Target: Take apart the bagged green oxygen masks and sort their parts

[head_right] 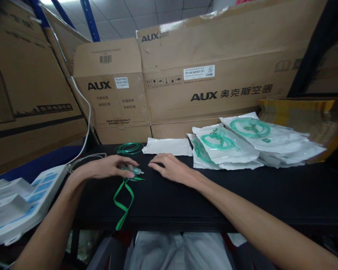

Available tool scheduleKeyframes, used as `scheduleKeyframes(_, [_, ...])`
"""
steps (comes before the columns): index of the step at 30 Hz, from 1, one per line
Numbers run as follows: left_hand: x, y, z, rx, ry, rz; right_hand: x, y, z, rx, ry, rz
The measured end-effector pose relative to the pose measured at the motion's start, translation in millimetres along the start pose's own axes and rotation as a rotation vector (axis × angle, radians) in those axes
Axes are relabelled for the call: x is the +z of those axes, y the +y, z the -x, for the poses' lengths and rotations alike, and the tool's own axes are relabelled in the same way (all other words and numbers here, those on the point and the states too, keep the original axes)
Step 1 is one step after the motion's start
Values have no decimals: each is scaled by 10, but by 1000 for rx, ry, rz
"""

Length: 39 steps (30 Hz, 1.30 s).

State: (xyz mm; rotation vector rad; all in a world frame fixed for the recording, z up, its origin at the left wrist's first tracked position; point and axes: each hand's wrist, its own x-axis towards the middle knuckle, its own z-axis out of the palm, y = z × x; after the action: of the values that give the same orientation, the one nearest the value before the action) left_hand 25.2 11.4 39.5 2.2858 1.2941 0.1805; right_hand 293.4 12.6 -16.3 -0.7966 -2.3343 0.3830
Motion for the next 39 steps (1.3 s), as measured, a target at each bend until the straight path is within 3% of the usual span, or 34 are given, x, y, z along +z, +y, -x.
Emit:
scheduleKeyframes(3, [-27,194,-63,86,37,-17,30,-74,-9,112,-1,-286])
scheduleKeyframes(6, [-3,372,-165,195,139,21,38,-87,-25,222,-11,-639])
scheduleKeyframes(8, [45,440,-249,256,216,91,36,-68,-37,277,47,-788])
scheduleKeyframes(12, [139,419,-355,326,461,246,9,12,-37,409,175,-972])
scheduleKeyframes(16, [173,291,-283,221,724,231,-42,62,-9,490,229,-1117])
scheduleKeyframes(19, [227,245,-196,160,661,139,-71,21,10,505,211,-1191])
scheduleKeyframes(22, [305,301,-160,190,554,47,-70,-38,25,510,159,-1209])
scheduleKeyframes(27, [370,442,-168,277,454,-38,-48,-40,69,521,30,-1037])
scheduleKeyframes(31, [393,451,-192,337,411,-73,-71,-9,85,445,-64,-906])
scheduleKeyframes(36, [385,392,-200,355,431,-158,-177,0,55,434,-10,-798])
scheduleKeyframes(39, [340,280,-187,283,446,-216,-265,33,57,457,31,-731])
